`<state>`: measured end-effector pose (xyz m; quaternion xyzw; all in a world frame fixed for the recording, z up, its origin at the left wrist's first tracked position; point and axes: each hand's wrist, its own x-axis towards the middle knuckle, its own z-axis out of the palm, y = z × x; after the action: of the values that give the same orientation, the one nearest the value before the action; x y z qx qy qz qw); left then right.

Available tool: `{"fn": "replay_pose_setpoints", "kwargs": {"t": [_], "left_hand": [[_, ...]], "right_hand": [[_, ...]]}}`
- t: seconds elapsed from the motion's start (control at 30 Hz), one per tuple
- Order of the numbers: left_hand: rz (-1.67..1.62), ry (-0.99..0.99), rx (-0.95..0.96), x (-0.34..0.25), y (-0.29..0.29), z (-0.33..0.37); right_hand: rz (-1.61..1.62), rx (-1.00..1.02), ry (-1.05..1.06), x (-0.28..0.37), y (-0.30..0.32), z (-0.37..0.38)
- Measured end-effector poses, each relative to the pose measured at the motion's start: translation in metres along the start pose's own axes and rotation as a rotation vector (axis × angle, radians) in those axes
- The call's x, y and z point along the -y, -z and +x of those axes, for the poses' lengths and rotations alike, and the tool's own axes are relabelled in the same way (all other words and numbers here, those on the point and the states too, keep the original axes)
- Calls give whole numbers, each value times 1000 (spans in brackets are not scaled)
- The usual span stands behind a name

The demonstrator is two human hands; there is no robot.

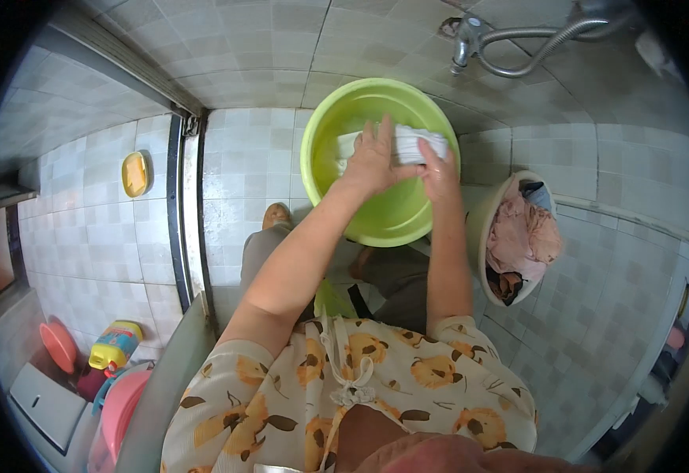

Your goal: The person washes laundry by hand in a water basin, wrings out the clothes, and places them into a separate basin. The person then scrubs, rinses, and wrings out a small cloth before lifting the basin.

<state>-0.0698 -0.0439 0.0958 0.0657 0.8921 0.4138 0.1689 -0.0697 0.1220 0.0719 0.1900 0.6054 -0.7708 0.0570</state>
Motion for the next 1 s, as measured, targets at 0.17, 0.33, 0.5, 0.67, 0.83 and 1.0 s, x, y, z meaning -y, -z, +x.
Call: {"fn": "replay_pose_setpoints", "kwargs": {"t": [0.17, 0.33, 0.5, 0.67, 0.83, 1.0], "left_hand": [[49, -141, -66, -27, 10, -5], [-579, -248, -178, -14, -2, 17], [-730, -46, -384, -29, -14, 14], [-311, -293, -407, -32, -20, 11], [-433, -533, -187, -33, -17, 5], [-840, 100, -114, -29, -5, 10]], "right_hand": [[-90, 61, 340, 95, 4, -53], [325, -4, 258, 129, 4, -62], [-739, -193, 199, 76, 35, -43], [-848, 186, 504, 37, -16, -41], [-475, 24, 472, 1, 18, -19], [160, -143, 216, 27, 12, -20]]}}
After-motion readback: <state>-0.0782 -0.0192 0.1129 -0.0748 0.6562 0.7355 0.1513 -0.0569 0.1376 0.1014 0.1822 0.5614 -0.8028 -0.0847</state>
